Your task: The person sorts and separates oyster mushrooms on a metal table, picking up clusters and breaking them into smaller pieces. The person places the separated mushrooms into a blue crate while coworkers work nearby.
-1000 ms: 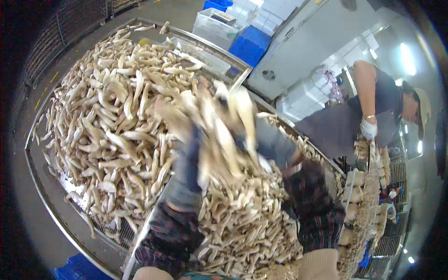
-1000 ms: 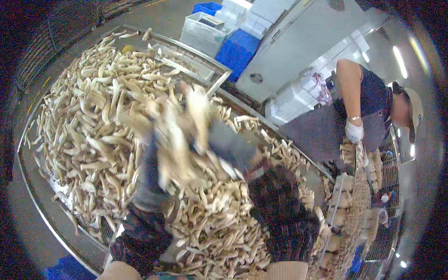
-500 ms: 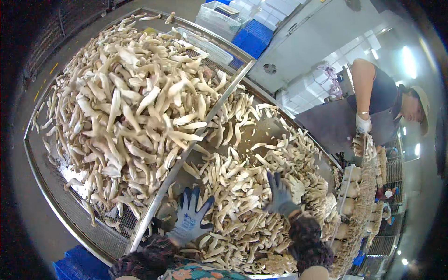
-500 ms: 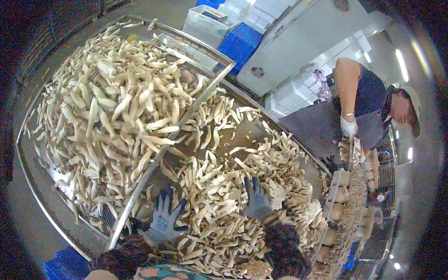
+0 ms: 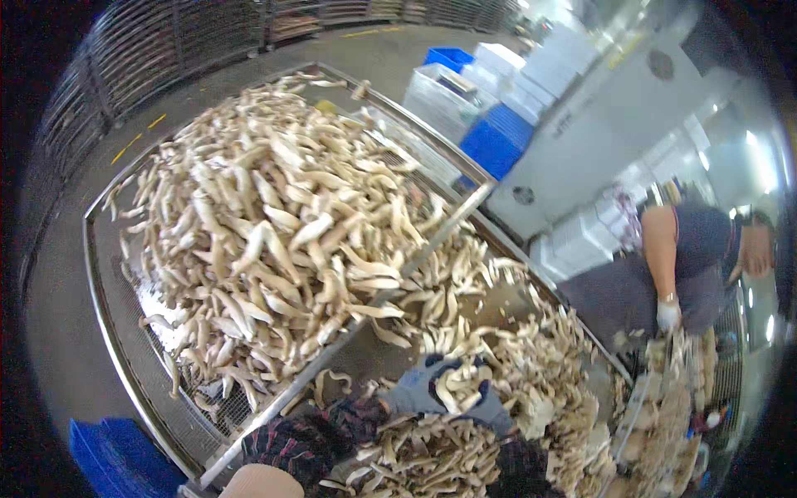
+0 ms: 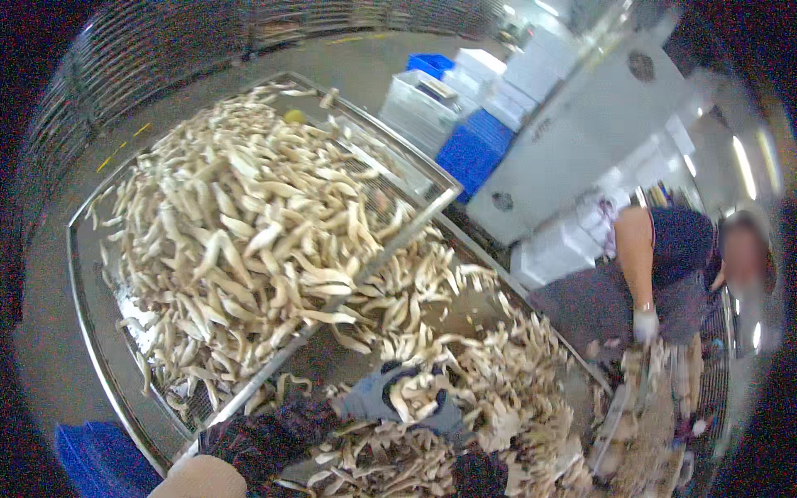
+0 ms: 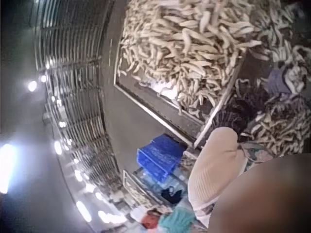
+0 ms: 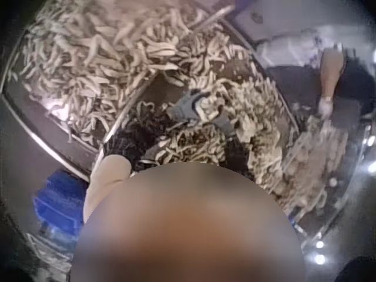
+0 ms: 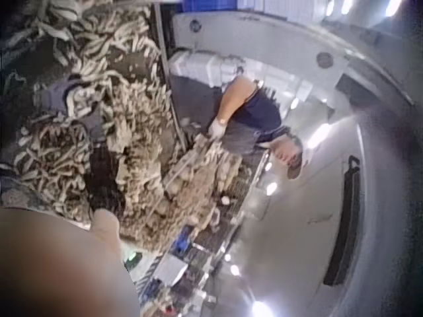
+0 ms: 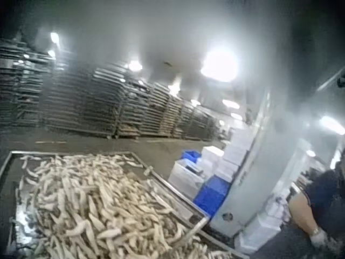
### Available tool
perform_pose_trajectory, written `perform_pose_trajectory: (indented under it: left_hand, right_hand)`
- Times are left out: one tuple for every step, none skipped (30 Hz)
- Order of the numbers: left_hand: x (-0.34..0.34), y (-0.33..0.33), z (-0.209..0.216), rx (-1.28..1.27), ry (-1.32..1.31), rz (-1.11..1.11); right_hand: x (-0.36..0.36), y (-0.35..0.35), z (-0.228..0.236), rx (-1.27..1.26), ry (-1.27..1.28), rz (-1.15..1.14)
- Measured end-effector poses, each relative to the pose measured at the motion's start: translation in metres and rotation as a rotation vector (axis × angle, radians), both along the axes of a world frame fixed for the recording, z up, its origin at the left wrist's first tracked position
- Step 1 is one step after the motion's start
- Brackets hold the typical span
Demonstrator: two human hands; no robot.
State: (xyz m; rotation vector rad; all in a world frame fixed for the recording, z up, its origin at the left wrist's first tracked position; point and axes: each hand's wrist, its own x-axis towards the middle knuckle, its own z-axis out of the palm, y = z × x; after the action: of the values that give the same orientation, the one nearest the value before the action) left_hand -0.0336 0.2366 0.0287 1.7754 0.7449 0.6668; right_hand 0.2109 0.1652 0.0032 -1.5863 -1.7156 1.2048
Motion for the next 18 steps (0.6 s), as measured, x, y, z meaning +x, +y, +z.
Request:
perform_pose_trajectory:
  left_hand:
    - [-0.005,-0.011,0.004,-0.126,-0.023,0.050]
    - [-0.011,-0.012,0.006,-0.111,-0.019,0.127]
    - [-0.020,-0.014,0.018,-0.166,-0.078,0.237]
    - [-0.027,-0.012,0.038,-0.220,-0.146,0.321]
    - [-0.037,-0.005,0.054,-0.268,-0.204,0.400]
    - [-0.049,0.017,0.053,-0.232,-0.170,0.408]
    - [-0.077,0.032,0.110,-0.435,-0.495,0.471]
    - [-0.092,0.058,0.107,-0.630,-0.857,0.490]
    - [-0.125,0.073,0.161,-0.706,-1.147,0.457]
    - [-0.152,0.087,0.185,-0.611,-1.132,0.483]
    - [-0.183,0.092,0.190,-0.436,-0.958,0.566]
    - [-0.201,0.093,0.193,-0.310,-0.810,0.616]
    - [-0.202,0.090,0.196,-0.254,-0.783,0.652]
    - [-0.193,0.080,0.200,-0.219,-0.848,0.713]
    - [-0.181,0.060,0.206,-0.170,-0.885,0.794]
    - [-0.169,0.040,0.208,-0.122,-0.915,0.881]
    - [-0.167,0.019,0.175,0.061,-0.651,0.857]
    - [-0.157,-0.012,0.144,-0.012,-0.558,0.688]
  right_hand:
    - [-0.005,0.005,0.006,0.005,-0.026,0.039]
    - [-0.010,0.016,0.010,0.017,-0.052,0.085]
    - [-0.027,0.030,0.040,0.063,-0.151,0.160]
    - [-0.038,0.043,0.064,0.111,-0.258,0.212]
    - [-0.058,0.070,0.094,-0.106,0.065,0.192]
    - [-0.079,0.098,0.123,-0.332,0.367,0.131]
    - [-0.111,0.122,0.170,-0.076,0.182,0.082]
    - [-0.139,0.146,0.230,-0.342,0.474,0.012]
    - [-0.157,0.160,0.255,-0.221,0.541,0.013]
    - [-0.178,0.175,0.282,-0.095,0.611,0.030]
    - [-0.205,0.193,0.303,0.016,0.694,0.074]
    - [-0.212,0.199,0.315,0.135,0.747,0.087]
    - [-0.201,0.197,0.314,0.117,0.758,0.075]
    - [-0.184,0.193,0.309,0.100,0.772,0.062]
    - [-0.174,0.186,0.298,0.077,0.798,0.054]
    - [-0.163,0.168,0.273,0.077,0.590,-0.055]
    - [-0.162,0.139,0.257,0.031,0.414,-0.138]
    - [-0.134,0.101,0.210,0.081,0.403,-0.138]
